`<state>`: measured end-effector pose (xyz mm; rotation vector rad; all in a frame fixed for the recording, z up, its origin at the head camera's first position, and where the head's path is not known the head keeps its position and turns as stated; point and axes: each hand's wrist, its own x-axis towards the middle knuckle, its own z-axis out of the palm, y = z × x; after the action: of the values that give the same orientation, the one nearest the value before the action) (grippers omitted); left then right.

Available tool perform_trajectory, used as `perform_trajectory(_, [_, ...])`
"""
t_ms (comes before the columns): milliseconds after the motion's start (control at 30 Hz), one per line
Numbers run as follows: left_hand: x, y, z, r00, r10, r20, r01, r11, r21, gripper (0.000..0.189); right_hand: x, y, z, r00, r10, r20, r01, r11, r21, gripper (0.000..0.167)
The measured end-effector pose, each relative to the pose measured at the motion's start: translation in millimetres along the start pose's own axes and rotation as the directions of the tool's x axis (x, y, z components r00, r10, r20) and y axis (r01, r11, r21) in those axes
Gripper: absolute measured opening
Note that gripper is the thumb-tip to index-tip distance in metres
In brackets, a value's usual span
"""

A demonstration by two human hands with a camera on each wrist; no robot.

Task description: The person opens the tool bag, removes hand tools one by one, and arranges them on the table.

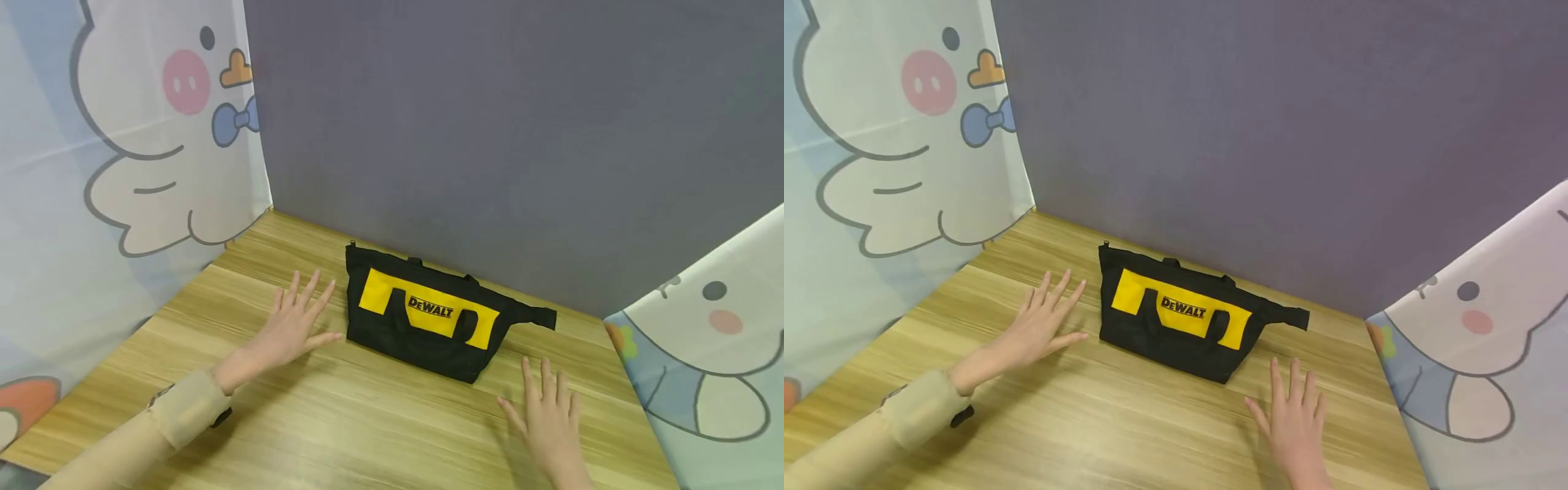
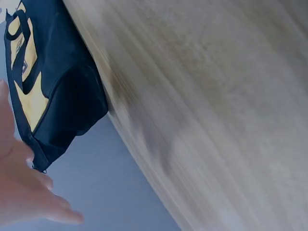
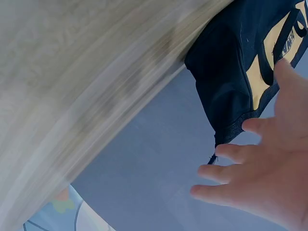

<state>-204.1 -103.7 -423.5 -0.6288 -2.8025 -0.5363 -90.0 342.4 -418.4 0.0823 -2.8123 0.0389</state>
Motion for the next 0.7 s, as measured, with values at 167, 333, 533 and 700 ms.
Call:
perform_trajectory(167, [11.7,-2.9,-3.1,0.991,0.063,-0.117,-0.078,0.989,-0.125,0.097,16.4,1.1,0.7,0.943,-0.150,-0.296,0.182,0.980,0.082,0.068])
perform_trajectory(333, [26.7,-6.7,-5.0,0.987,0.028,-0.156,-0.074,0.952,-0.296,0.084,37.5,-3.4,-7.8,0.899,-0.171,-0.403,0.264,0.946,0.188,0.060])
perform_trajectory(533, [46.3,-13.2,-5.9,0.988,-0.060,-0.140,-0.022,0.855,-0.517,0.067,66.1,-7.2,-16.3,0.868,-0.214,-0.449,0.341,0.914,0.223,0.057])
perform_trajectory(700, [60.6,-17.8,-5.9,0.991,-0.095,-0.096,0.016,0.790,-0.612,0.064,85.5,-12.8,-19.2,0.872,-0.228,-0.433,0.356,0.902,0.243,0.053])
